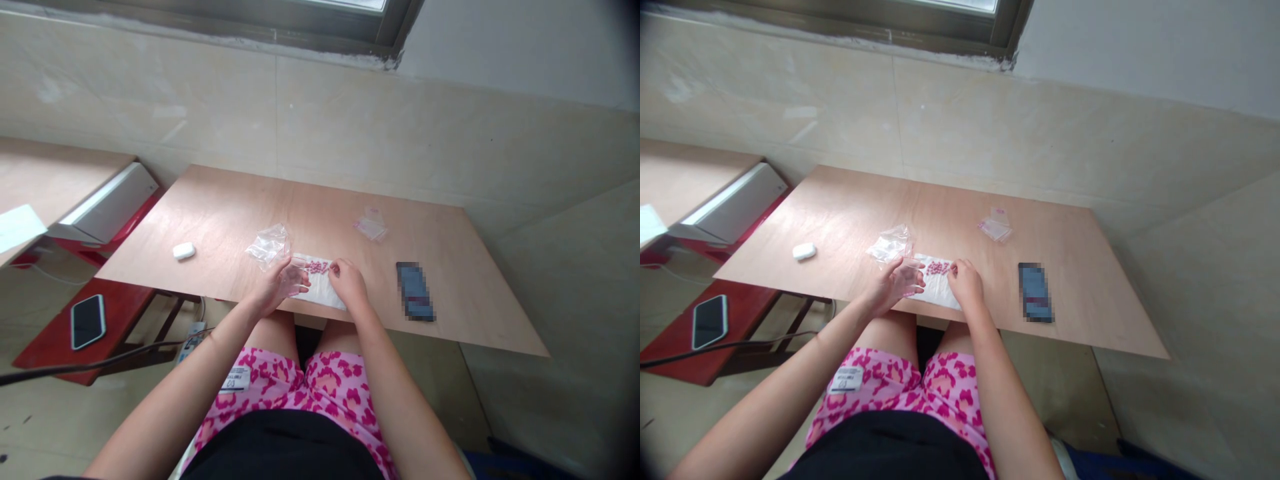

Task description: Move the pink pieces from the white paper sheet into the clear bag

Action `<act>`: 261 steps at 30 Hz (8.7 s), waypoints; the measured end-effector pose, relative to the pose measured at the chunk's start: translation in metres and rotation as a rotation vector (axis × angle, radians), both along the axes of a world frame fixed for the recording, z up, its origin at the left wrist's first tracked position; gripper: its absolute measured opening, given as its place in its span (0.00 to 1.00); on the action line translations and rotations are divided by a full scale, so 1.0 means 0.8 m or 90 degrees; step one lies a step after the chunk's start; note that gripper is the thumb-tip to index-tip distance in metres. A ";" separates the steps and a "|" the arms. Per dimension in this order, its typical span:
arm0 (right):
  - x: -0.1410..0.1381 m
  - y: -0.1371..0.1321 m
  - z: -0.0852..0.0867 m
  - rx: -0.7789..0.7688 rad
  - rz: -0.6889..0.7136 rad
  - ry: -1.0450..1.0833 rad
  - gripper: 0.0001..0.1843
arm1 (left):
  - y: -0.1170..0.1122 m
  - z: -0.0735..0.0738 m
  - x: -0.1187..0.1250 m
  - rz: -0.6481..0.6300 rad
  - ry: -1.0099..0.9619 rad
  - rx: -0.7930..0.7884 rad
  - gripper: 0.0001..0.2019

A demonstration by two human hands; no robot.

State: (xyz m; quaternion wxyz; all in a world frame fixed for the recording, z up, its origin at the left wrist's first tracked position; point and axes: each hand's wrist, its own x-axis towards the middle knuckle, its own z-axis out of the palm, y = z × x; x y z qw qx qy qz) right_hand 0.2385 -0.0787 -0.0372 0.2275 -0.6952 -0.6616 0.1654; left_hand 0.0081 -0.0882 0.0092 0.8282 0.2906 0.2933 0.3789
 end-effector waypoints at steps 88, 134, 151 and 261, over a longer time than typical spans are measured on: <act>-0.013 -0.017 0.066 0.064 -0.027 0.431 0.16 | -0.006 -0.002 0.003 -0.064 -0.012 0.093 0.23; -0.029 -0.031 0.105 0.101 -0.005 0.287 0.14 | -0.005 0.008 0.000 -0.015 -0.079 0.028 0.32; -0.020 -0.017 -0.006 0.061 0.029 0.018 0.11 | -0.004 0.012 0.000 -0.008 -0.104 -0.010 0.33; -0.015 -0.120 0.074 0.109 0.193 0.367 0.06 | -0.060 0.009 0.031 0.033 0.522 0.572 0.05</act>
